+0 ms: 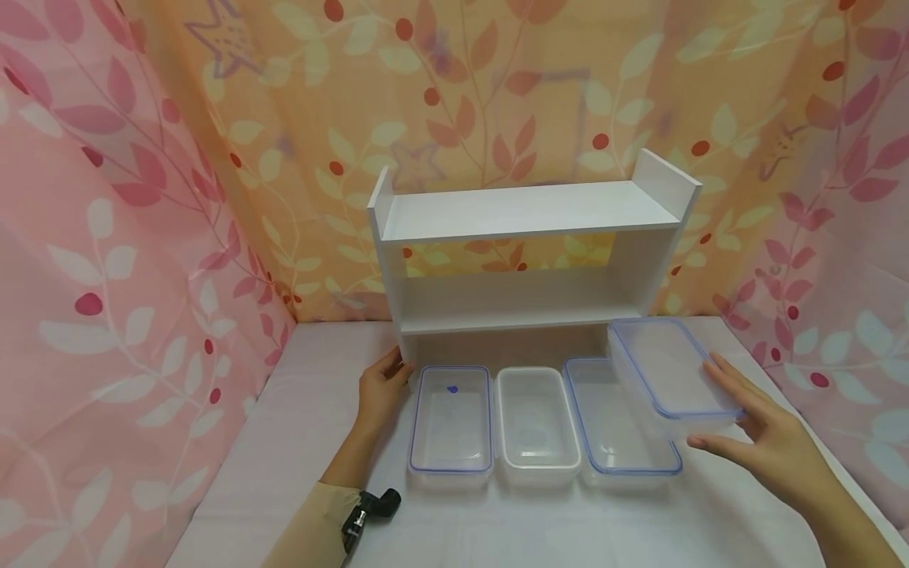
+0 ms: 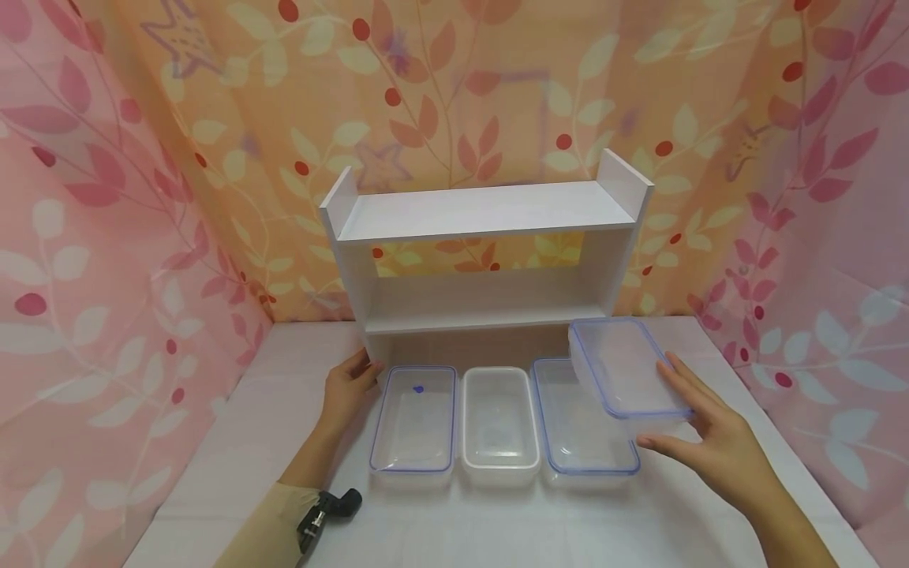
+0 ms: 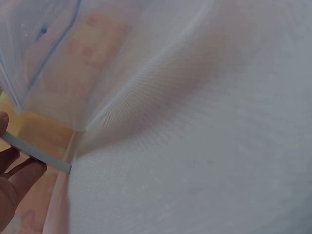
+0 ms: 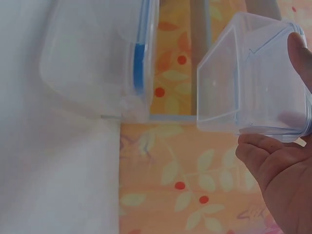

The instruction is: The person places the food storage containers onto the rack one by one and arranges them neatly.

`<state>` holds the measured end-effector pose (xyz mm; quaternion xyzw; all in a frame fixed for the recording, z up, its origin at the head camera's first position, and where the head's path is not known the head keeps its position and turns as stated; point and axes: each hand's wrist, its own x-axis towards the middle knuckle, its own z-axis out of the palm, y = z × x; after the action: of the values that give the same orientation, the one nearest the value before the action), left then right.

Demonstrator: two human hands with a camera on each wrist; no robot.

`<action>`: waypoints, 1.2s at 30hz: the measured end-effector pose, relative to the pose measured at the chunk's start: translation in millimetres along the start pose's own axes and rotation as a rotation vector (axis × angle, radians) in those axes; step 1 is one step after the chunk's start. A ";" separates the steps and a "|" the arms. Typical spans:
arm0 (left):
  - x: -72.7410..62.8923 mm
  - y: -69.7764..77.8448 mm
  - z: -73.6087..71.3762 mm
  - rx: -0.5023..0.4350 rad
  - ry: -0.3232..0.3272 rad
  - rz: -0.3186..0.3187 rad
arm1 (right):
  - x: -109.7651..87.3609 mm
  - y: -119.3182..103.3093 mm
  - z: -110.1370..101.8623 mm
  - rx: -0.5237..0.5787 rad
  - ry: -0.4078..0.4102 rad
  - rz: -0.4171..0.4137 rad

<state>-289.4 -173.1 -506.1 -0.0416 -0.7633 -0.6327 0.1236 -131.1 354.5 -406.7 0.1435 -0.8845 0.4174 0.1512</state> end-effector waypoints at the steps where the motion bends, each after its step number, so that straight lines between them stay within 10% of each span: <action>1: -1.9 5.7 0.0 -0.001 -0.007 0.001 | 0.9 -2.2 -0.1 -0.001 0.002 -0.002; 6: -10.0 27.2 0.4 0.014 -0.020 0.017 | 5.0 -11.0 1.0 0.023 0.006 -0.024; 16: 4.3 -10.5 4.4 -0.002 0.006 0.017 | 13.3 -29.8 3.4 0.037 -0.002 -0.026; 36: 7.2 -13.8 5.1 -0.032 0.000 0.016 | 39.6 -80.2 0.3 0.042 0.001 -0.063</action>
<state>-300.0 -171.5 -518.5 -0.0498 -0.7527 -0.6438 0.1283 -136.9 300.3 -335.7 0.1742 -0.8705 0.4310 0.1616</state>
